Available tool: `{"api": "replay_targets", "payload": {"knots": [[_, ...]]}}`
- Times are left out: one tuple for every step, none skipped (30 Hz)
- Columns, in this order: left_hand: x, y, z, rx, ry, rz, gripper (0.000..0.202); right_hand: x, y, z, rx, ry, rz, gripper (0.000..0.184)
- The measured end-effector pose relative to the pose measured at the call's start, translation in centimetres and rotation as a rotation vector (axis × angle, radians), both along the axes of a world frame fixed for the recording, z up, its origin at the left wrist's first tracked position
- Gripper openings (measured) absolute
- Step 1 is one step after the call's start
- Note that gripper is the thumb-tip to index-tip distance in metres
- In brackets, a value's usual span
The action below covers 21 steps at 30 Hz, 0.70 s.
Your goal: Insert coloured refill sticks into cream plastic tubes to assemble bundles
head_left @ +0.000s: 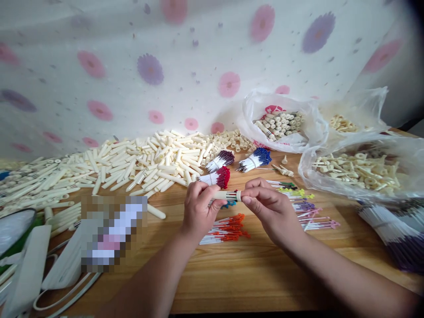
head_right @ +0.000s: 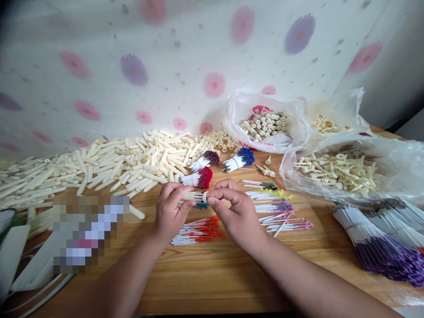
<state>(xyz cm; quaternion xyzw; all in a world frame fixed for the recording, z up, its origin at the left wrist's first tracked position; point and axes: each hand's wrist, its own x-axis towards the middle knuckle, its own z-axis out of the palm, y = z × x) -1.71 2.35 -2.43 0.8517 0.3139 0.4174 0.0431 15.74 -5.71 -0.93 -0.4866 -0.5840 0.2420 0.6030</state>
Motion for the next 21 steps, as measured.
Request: {"api": "replay_targets", "payload": {"knots": [[-0.1, 0.1, 0.0, 0.001, -0.003, 0.001, 0.042, 0.2, 0.0, 0.1, -0.005, 0.007, 0.034, 0.012], [-0.1, 0.1, -0.1, 0.007, -0.004, 0.001, 0.042, 0.4, 0.0, 0.3, -0.010, 0.007, 0.066, 0.013], [-0.2, 0.2, -0.1, 0.016, -0.004, 0.000, 0.042, 0.6, 0.0, 0.4, -0.012, 0.003, 0.094, 0.013], [-0.3, 0.3, -0.1, 0.024, -0.003, -0.002, 0.042, 0.7, 0.0, 0.5, -0.010, -0.002, 0.123, 0.014], [-0.3, 0.4, -0.1, 0.033, -0.002, -0.003, 0.042, 0.8, 0.0, 0.5, -0.008, -0.005, 0.153, 0.014], [-0.4, 0.5, -0.1, 0.041, 0.001, 0.002, 0.042, 0.9, 0.0, 0.6, -0.009, -0.001, 0.184, 0.015], [-0.4, 0.5, 0.0, 0.051, 0.004, 0.014, 0.042, 0.8, 0.0, 0.6, -0.010, 0.010, 0.208, 0.017], [-0.5, 0.6, 0.0, 0.063, 0.009, 0.030, 0.041, 0.7, 0.0, 0.5, -0.013, 0.029, 0.223, 0.018], [-0.5, 0.6, 0.1, 0.073, 0.012, 0.046, 0.041, 0.5, 0.0, 0.4, -0.015, 0.049, 0.226, 0.019], [-0.5, 0.7, 0.1, 0.077, 0.013, 0.056, 0.040, 0.5, 0.1, 0.3, -0.018, 0.063, 0.224, 0.019], [-0.5, 0.7, 0.1, 0.066, 0.008, 0.057, 0.038, 0.7, 0.2, 0.2, -0.018, 0.067, 0.212, 0.018], [-0.5, 0.8, 0.0, 0.040, -0.005, 0.046, 0.037, 1.1, 0.5, 0.1, -0.016, 0.058, 0.184, 0.018], [-0.6, 1.0, -0.1, -0.002, -0.025, 0.025, 0.036, 1.8, 1.0, 0.0, -0.014, 0.031, 0.134, 0.017], [-0.6, 1.2, -0.2, -0.054, -0.052, 0.004, 0.035, 2.9, 1.7, -0.1, -0.018, -0.020, 0.058, 0.017], [-0.6, 1.4, -0.4, -0.107, -0.081, -0.014, 0.034, 4.3, 2.6, -0.1, -0.033, -0.099, -0.047, 0.018], [-0.7, 1.6, -0.6, -0.153, -0.110, -0.026, 0.033, 5.8, 3.6, 0.0, -0.054, -0.219, -0.174, 0.020], [-0.7, 1.8, -0.7, -0.189, -0.136, -0.032, 0.032, 7.5, 4.8, 0.1, -0.092, -0.389, -0.307, 0.023], [-0.8, 2.0, -0.8, -0.214, -0.155, -0.033, 0.032, 9.1, 6.1, 0.2, -0.152, -0.615, -0.400, 0.025], [-0.9, 2.2, -0.9, -0.228, -0.169, -0.032, 0.031, 10.6, 7.3, 0.3, -0.209, -0.883, -0.422, 0.027], [-0.9, 2.3, -0.9, -0.235, -0.178, -0.033, 0.031, 11.8, 8.5, 0.3, -0.229, -0.975, -0.407, 0.026], [-0.9, 2.4, -0.9, -0.237, -0.181, -0.035, 0.031, 12.7, 9.5, 0.4, -0.243, -1.053, -0.372, 0.023]]}}
